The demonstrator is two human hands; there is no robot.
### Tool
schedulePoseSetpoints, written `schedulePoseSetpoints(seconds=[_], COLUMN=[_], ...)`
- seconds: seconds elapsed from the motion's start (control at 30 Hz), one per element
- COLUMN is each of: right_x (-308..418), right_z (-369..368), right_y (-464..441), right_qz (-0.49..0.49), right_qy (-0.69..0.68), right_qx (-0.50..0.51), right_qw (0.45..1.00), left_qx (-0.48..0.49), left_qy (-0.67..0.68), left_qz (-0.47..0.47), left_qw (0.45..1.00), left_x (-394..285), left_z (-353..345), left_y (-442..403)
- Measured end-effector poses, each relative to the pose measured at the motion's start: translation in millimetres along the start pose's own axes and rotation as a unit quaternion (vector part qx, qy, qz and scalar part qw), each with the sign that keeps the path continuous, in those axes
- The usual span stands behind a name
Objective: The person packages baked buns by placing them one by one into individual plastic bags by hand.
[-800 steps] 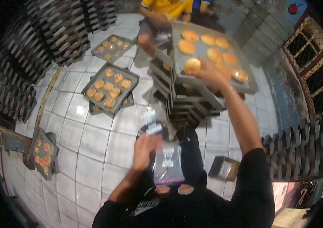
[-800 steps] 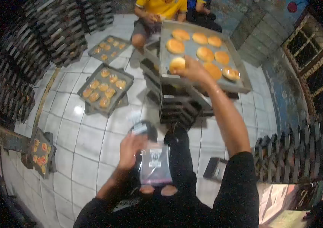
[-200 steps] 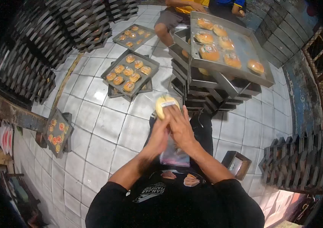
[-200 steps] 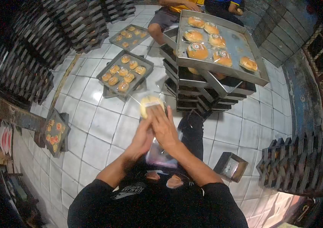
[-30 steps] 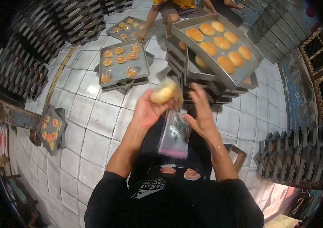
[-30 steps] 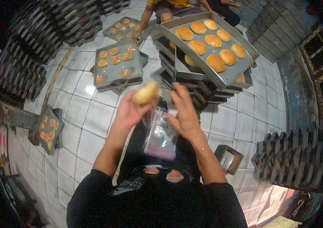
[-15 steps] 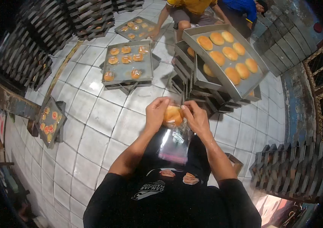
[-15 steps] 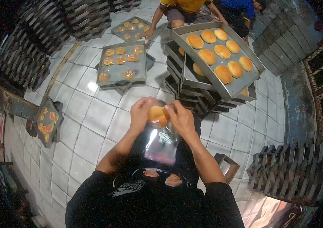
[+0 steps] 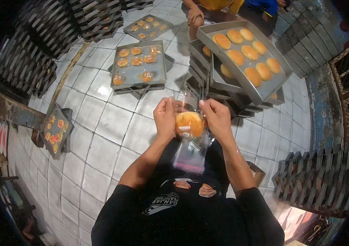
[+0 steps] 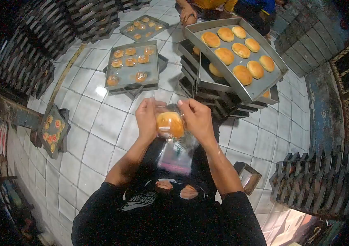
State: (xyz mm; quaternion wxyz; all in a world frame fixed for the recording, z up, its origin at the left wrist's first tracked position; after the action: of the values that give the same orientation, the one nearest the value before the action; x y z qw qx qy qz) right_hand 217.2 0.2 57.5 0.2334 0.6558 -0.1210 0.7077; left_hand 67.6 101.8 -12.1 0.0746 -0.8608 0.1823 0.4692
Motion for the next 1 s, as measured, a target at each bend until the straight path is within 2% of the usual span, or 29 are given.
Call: schedulePoseSetpoints(seconds=[0.03,0.07,0.1,0.13,0.17,0.2,0.23,0.27,0.3,0.33,0.37,0.5,0.57,0.6,0.63,0.7,0.73,0.77,0.83,0.87,0.9,0.93,0.97,1.0], right_x=[49.0,85.9,85.0,96.1,105.5,63.1,44.1,2.9,-29.0,-43.8,-60.2,-61.7,-31.3,-25.5,-29.9,-51.9,-45.1,-46.3,-83.1,-124.4,-148.2,-158.2,-163.8,-157.9], right_z=[0.9,-5.0,-4.3,-6.6,-9.6,-4.0,0.4,18.2,21.7,13.8,12.6,9.2,15.9,15.2,14.3,16.4,15.3,12.3,6.1,0.9,-7.4,-10.1,-17.1,-21.9], right_y=[17.5,38.9,39.6,50.1,61.9,22.3,20.5,0.3,-10.5,-3.8,6.8,9.5,0.7,-14.0,-30.8,-53.8,-46.6,-28.2,3.7,13.1,30.1,40.5,48.0,54.1], right_qz=[0.157,0.306,0.301,0.372,0.44,0.32,0.324,0.174,0.018,-0.022,-0.038,-0.024,0.053,0.106,0.057,-0.029,-0.025,-0.028,-0.054,-0.123,-0.198,-0.206,-0.208,-0.206], right_qy=[0.117,0.228,0.228,0.244,0.259,0.242,0.241,0.135,0.025,-0.054,-0.054,-0.062,0.092,0.088,0.1,0.013,0.012,0.013,0.045,0.028,0.009,0.008,-0.085,-0.177], right_qx=[-0.033,-0.065,-0.065,-0.072,-0.08,-0.069,-0.069,-0.052,-0.03,0.001,-0.001,-0.003,-0.027,-0.029,-0.022,0.007,0.007,0.011,0.033,0.062,0.089,0.088,0.077,0.064], right_qw=[0.98,0.922,0.924,0.893,0.856,0.913,0.912,0.974,0.999,0.998,0.998,0.998,0.994,0.99,0.993,0.999,1.0,0.999,0.997,0.99,0.976,0.974,0.971,0.96], left_qx=[-0.002,0.014,0.032,0.033,-0.002,-0.038,-0.038,-0.031,-0.028,-0.047,-0.05,-0.051,-0.012,-0.015,-0.01,-0.03,-0.03,-0.037,0.013,0.003,0.002,-0.003,-0.009,-0.002], left_qy=[0.0,-0.015,-0.031,-0.033,-0.116,-0.196,-0.196,-0.257,-0.316,-0.198,-0.201,-0.269,-0.322,-0.349,-0.35,-0.396,-0.391,-0.391,-0.41,-0.292,-0.294,-0.203,-0.106,-0.052], left_qz=[0.001,-0.021,-0.041,-0.036,-0.09,-0.145,-0.149,-0.18,-0.212,-0.15,-0.135,-0.198,-0.2,-0.213,-0.21,-0.249,-0.29,-0.292,-0.21,-0.092,-0.08,0.046,0.168,0.172], left_qw=[1.0,1.0,0.998,0.998,0.989,0.969,0.968,0.949,0.924,0.967,0.969,0.941,0.925,0.912,0.913,0.884,0.873,0.872,0.887,0.952,0.952,0.978,0.98,0.984], left_x=[-8.9,-30.8,-43.2,-41.6,-53.3,-65.5,-60.1,-54.5,-62.3,-46.4,-37.8,-40.4,-51.7,-60.8,-58.5,-65.7,-80.7,-77.6,-34.9,-0.1,7.7,36.8,66.0,72.7], left_z=[-2.3,-12.3,-19.0,-19.6,-16.7,-14.4,-5.2,6.5,3.9,15.4,22.5,36.3,20.8,12.6,11.4,11.3,4.1,14.5,43.4,63.5,69.4,81.1,87.2,85.2], left_y=[6.1,16.2,23.0,18.2,9.9,11.2,13.8,13.6,13.6,18.2,27.8,27.3,19.8,12.1,1.0,-16.5,-6.5,1.4,19.1,25.2,30.9,32.0,36.5,28.5])
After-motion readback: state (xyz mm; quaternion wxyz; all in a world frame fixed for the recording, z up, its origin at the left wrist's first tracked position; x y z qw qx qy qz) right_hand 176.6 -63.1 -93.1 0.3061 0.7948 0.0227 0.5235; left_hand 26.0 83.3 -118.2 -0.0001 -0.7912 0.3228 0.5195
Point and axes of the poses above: each hand's wrist, its own y-axis away from the middle knuckle, its own z-axis out of the back of the hand, x = y × z, the point moved 10 cm from there along -y, towards the middle knuckle, and after that the axes turned 1 degree about x, right-handed, at the moved point
